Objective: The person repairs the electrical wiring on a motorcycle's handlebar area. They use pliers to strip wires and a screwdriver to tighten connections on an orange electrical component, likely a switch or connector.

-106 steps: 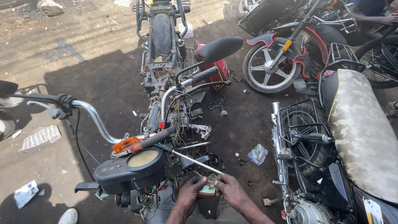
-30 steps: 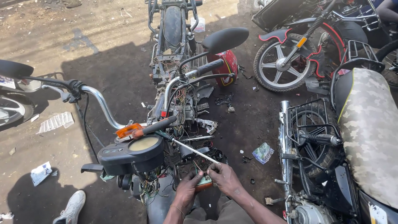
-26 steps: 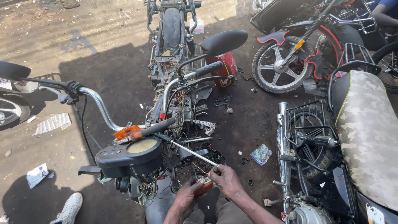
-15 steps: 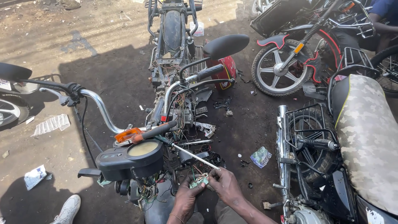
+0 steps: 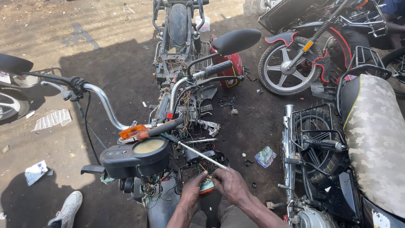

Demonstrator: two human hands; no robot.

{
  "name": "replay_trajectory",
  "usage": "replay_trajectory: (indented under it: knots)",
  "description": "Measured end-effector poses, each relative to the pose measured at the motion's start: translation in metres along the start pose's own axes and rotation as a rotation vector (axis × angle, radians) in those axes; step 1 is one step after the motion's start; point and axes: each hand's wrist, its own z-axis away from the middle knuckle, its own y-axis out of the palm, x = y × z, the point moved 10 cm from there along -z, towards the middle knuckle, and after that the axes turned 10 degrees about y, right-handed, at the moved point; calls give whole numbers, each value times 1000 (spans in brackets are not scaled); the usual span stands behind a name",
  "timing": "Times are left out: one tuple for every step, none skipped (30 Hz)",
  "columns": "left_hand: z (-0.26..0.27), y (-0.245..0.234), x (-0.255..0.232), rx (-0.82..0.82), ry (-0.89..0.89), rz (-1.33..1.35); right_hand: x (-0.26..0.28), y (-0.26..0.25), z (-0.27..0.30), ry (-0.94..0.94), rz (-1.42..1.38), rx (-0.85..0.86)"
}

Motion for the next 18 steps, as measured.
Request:
replay_trajectory:
  knots:
    - [-8, 0, 6, 1, -1, 0, -2, -2, -3, 1, 1, -1]
    - [-17, 0, 12, 9, 10, -11, 2, -3, -5, -50, 27, 1]
    - [-24, 0, 18, 16, 20, -23, 5, -4, -5, -99, 51, 1]
    - [-23, -1, 21, 17, 18, -24, 4, -4, -3, -97, 51, 0]
    - [-25, 4, 20, 44, 31, 22, 2, -5, -5, -70, 57, -6]
    - [-27, 9, 20, 70, 44, 68, -1, -7, -7, -44, 61, -12]
    - [-28, 8, 22, 73, 41, 68, 0, -8, -6, -41, 64, -13]
    - [-30, 11, 24, 118, 51, 46, -1, -14, -5, -13, 6, -59]
    - [-31, 11, 26, 159, 60, 24, -3, -18, -2, 14, -53, -101]
    - [-28, 12, 25, 158, 59, 25, -1, -17, 0, 15, -52, -100]
    - [-26, 14, 24, 159, 36, 69, -7, -17, -1, 101, -41, -126]
    - [-25, 15, 23, 160, 14, 114, -13, -17, 0, 188, -30, -151]
    - [-28, 13, 27, 158, 14, 113, -15, -14, 1, 188, -31, -150]
    - [-31, 11, 29, 167, 34, 93, -17, -12, 3, 190, -49, -152]
    - [-36, 12, 28, 179, 58, 71, -18, -12, 1, 190, -67, -157]
    - [-36, 12, 28, 180, 60, 70, -17, -13, 3, 189, -68, -159]
    - [-36, 10, 28, 169, 73, 103, -17, -13, 6, 192, -118, -152]
    - [-36, 9, 28, 159, 85, 136, -17, -13, 9, 195, -168, -144]
